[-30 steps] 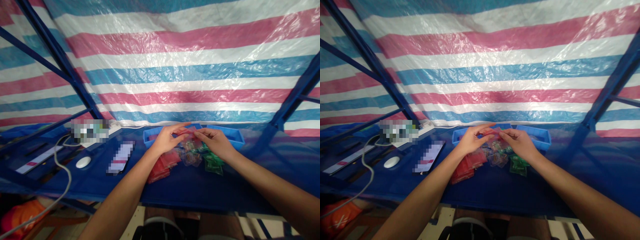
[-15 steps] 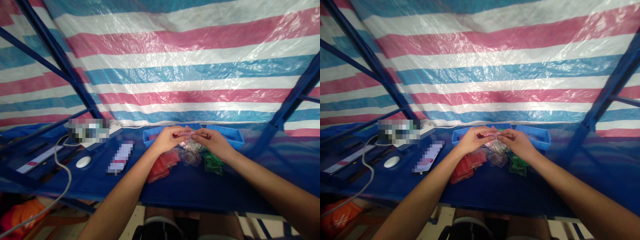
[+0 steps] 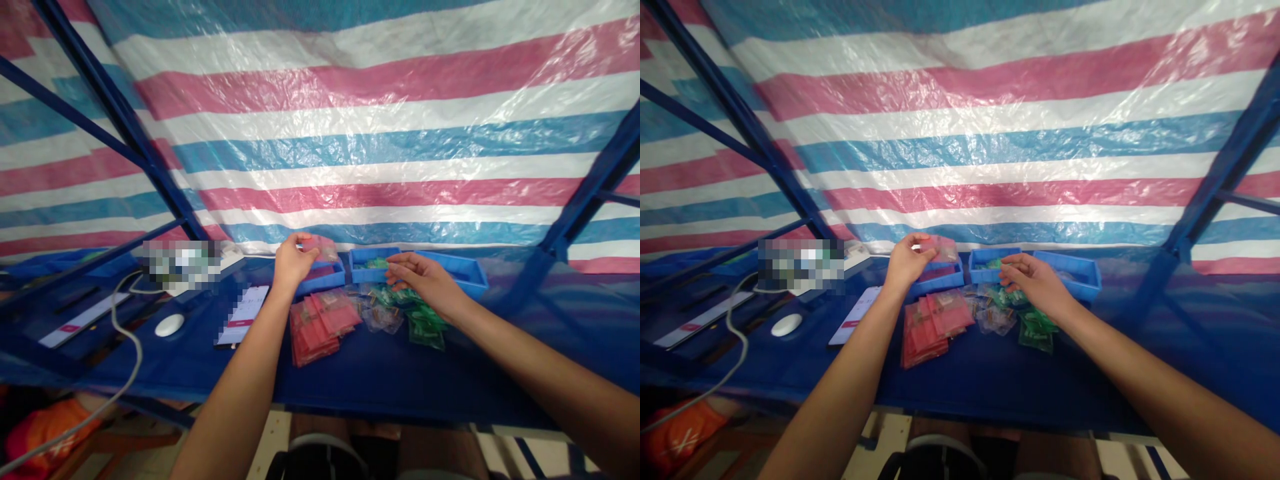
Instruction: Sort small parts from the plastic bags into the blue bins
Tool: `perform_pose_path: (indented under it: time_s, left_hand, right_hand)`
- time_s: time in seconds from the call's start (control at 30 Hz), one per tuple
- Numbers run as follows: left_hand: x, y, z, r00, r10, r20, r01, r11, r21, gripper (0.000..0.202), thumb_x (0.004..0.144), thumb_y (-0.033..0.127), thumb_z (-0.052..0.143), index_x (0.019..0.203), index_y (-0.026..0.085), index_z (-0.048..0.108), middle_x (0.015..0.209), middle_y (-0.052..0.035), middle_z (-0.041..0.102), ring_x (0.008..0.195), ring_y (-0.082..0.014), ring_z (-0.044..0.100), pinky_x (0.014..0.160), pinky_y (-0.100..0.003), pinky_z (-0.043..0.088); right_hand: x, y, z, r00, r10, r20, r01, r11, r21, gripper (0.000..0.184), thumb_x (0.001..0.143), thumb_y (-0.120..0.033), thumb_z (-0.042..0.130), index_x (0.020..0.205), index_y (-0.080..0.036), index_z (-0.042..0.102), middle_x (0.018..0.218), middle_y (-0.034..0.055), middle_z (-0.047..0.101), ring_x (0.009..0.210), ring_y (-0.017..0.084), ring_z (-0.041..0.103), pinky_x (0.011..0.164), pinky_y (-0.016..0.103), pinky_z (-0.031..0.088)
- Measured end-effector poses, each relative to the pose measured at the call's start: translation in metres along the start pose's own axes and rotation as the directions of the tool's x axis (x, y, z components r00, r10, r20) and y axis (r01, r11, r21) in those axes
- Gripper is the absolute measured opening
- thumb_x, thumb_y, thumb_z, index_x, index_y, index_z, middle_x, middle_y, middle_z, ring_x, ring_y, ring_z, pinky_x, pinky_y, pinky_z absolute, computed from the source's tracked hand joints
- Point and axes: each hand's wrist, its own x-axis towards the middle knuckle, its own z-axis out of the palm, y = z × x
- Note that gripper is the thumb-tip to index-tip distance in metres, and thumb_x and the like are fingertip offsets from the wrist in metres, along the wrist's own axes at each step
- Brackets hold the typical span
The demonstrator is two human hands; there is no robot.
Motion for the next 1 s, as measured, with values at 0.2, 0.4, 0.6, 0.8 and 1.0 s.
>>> perform_pose_path:
  time_s: [0.2,0.4,0.6,0.8,1.0]
  left_hand:
    - [0.005,-0.009,-0.008,0.998,-0.062,0.024,0.053,0.957,0.285,0.037,0.072,0.032,0.086,0.105,0.019,0.075,0.102,-0.0073,0.079,0.088,-0.0234,0.071,0.08,-0.031,0.053]
    - [0.003,-0.004,-0.017,0.955,-0.215,0.205,0.112,0.9,0.421,0.044,0.07,0.034,0.09,0.109,0.018,0.078,0.105,-0.0076,0.081,0.089,-0.0223,0.073,0.07,-0.027,0.051]
    - [-0.007,0.009,-0.019,0.961,-0.13,0.243,-0.028,0.832,0.554,0.026,0.084,0.042,0.081,0.097,0.02,0.083,0.098,-0.0102,0.082,0.09,-0.0252,0.075,0.076,-0.03,0.053]
    - [-0.013,0.021,-0.022,0.99,0.0,0.142,-0.098,0.722,0.685,0.049,0.101,0.059,0.057,0.094,0.02,0.086,0.099,-0.0166,0.08,0.095,-0.0308,0.075,0.085,-0.036,0.055]
    - [-0.018,0.024,-0.014,0.947,0.064,0.314,-0.256,0.741,0.62,0.052,0.103,0.061,0.051,0.096,0.024,0.086,0.09,-0.0123,0.081,0.085,-0.0276,0.074,0.079,-0.034,0.051]
  right_hand:
    - [0.0,-0.002,-0.001,1.0,0.006,0.005,-0.006,1.0,0.011,0.039,0.085,-0.057,0.084,0.108,-0.027,0.074,0.094,0.0046,0.081,0.085,0.025,0.075,0.076,0.039,0.063]
    - [-0.001,-0.004,0.0,1.0,0.006,0.021,-0.006,1.0,0.005,0.042,0.083,-0.056,0.085,0.109,-0.025,0.074,0.093,0.0046,0.08,0.084,0.024,0.075,0.074,0.037,0.061]
    - [0.0,-0.002,-0.002,0.999,-0.003,0.039,0.003,1.0,-0.004,0.039,0.086,-0.055,0.084,0.108,-0.026,0.074,0.094,0.0042,0.08,0.082,0.023,0.074,0.072,0.036,0.061]
    - [0.002,0.005,-0.002,0.997,-0.016,0.072,0.019,0.999,-0.041,0.036,0.089,-0.054,0.08,0.111,-0.026,0.073,0.094,0.0036,0.08,0.084,0.023,0.075,0.072,0.036,0.06]
    - [-0.009,-0.005,0.0,0.949,-0.225,0.22,0.299,0.863,-0.408,0.035,0.096,-0.056,0.074,0.117,-0.027,0.076,0.102,0.0059,0.079,0.091,0.026,0.074,0.084,0.042,0.06]
